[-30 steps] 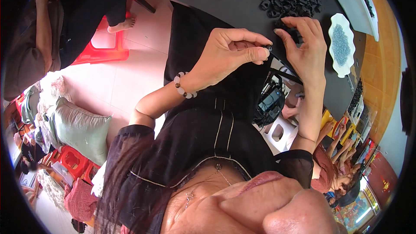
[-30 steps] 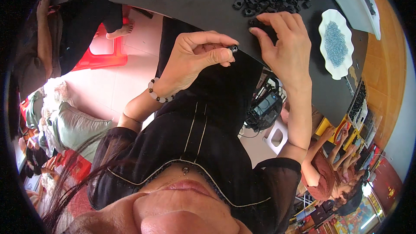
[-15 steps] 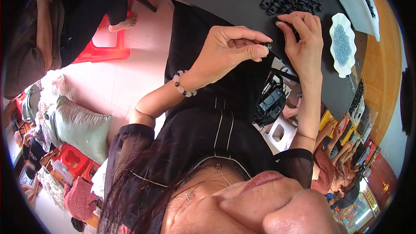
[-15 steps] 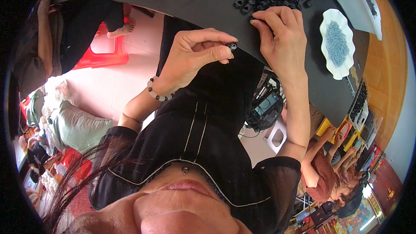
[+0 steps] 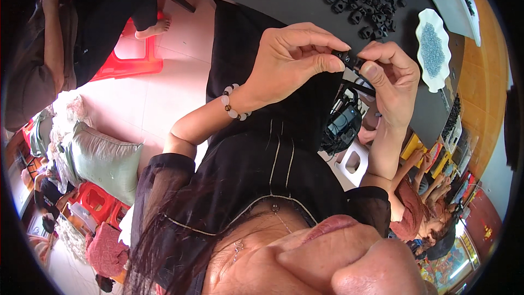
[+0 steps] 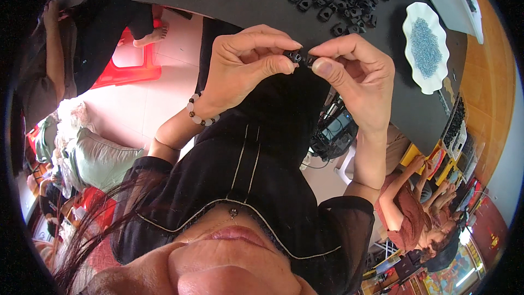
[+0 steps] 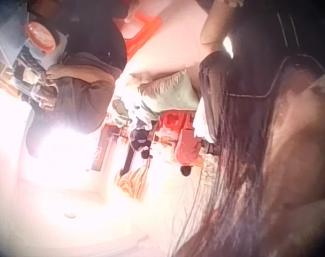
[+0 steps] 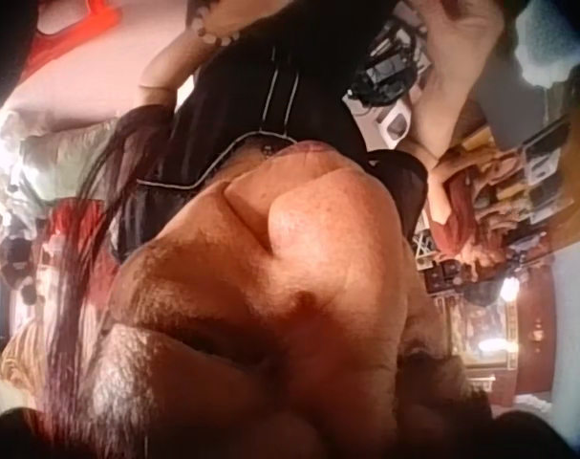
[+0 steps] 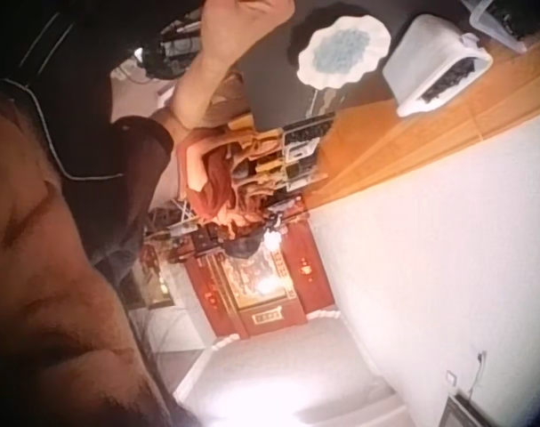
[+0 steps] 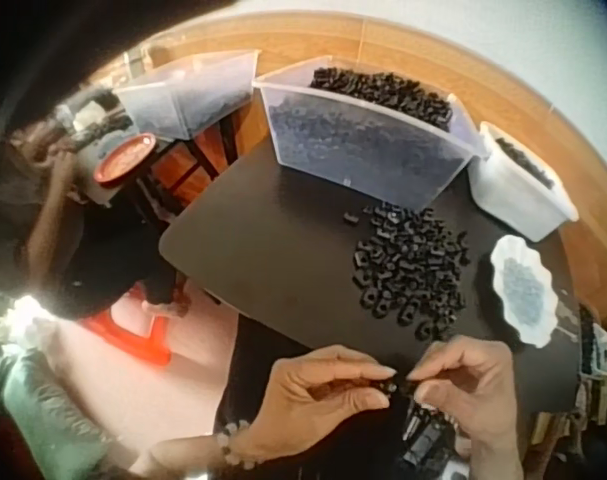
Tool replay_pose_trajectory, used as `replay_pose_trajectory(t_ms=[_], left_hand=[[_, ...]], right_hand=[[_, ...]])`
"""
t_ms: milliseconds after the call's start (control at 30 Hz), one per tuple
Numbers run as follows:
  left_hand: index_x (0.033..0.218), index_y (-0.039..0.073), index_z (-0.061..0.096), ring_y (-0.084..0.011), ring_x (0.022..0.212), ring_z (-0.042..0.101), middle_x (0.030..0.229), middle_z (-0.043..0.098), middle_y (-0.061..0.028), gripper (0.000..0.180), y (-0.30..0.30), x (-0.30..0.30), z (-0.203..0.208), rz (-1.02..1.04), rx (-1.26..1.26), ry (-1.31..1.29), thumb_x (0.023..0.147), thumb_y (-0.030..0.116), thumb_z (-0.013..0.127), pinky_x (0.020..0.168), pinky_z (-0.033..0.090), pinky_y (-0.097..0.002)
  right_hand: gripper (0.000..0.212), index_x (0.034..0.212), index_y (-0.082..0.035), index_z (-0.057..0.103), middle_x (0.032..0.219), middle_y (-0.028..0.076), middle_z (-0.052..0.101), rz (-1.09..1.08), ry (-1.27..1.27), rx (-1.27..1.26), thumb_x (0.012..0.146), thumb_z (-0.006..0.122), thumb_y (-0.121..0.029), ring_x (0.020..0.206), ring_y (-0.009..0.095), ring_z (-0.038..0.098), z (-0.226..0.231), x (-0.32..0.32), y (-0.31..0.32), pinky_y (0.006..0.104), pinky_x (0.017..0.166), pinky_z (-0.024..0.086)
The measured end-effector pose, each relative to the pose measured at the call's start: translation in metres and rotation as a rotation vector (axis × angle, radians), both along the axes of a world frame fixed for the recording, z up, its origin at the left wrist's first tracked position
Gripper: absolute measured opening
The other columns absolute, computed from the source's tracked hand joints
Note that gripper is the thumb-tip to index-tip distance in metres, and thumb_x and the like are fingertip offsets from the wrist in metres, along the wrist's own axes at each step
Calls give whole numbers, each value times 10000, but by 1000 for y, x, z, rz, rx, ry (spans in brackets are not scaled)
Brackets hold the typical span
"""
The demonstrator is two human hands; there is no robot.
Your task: The person assembles plastic components by picking small springs from a dish and inserting them into the plastic pieces by hand. The person then pours more plastic pieces from a container onto the table and assembles them with springs.
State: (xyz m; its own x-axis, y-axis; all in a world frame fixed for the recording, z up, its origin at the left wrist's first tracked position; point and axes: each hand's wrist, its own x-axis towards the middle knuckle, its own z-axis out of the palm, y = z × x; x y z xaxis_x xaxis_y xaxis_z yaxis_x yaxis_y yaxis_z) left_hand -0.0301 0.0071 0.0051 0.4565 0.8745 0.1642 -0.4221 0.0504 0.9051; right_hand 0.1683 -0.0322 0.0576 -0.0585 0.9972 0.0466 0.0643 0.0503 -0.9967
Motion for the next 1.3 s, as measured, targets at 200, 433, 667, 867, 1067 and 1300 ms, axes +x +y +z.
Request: replay_pose_trajectory(t_ms=[200,433,667,867,1067,1300], left_hand=[[1034,5,722,-121,831,667,1024,657,-93,228,-6,6,-5,13,61,10,806,-5,736,733,554,-199],[1016,16,731,-105,774,651,979,667,-93,224,-9,4,-1,93,324,204,793,6,748,686,537,-200],[984,19,732,-136,750,661,954,665,-106,262,-21,6,6,249,525,276,749,-95,734,629,550,-220],[973,11,729,-148,757,668,958,663,-104,328,-28,11,-1,330,582,288,712,-184,691,638,575,-229],[953,2,713,-173,718,662,913,648,-100,338,-24,15,-7,387,659,308,677,-189,674,608,555,-255],[944,36,735,-160,741,649,920,671,-68,302,-20,22,13,329,576,240,666,-73,785,617,521,-251]], right_hand=[[110,918,40,682,864,54,648,1,46,1,820,730,28,777,81,579,-5,-2,-10,199,714,458],[82,868,26,669,853,56,642,2,51,-57,815,731,31,769,80,568,-7,-2,-17,207,709,455],[79,842,21,656,832,46,635,-22,59,-88,816,729,33,753,73,556,-7,-7,-25,204,701,448],[84,817,19,638,824,51,640,-63,53,-43,821,717,48,747,70,555,-13,-11,-30,199,687,448],[81,814,17,634,821,48,638,-99,44,-36,836,710,32,757,71,562,-18,-15,-29,201,705,457],[236,977,15,605,927,54,645,40,340,-66,861,743,-138,818,87,576,-23,3,-23,231,748,475]])
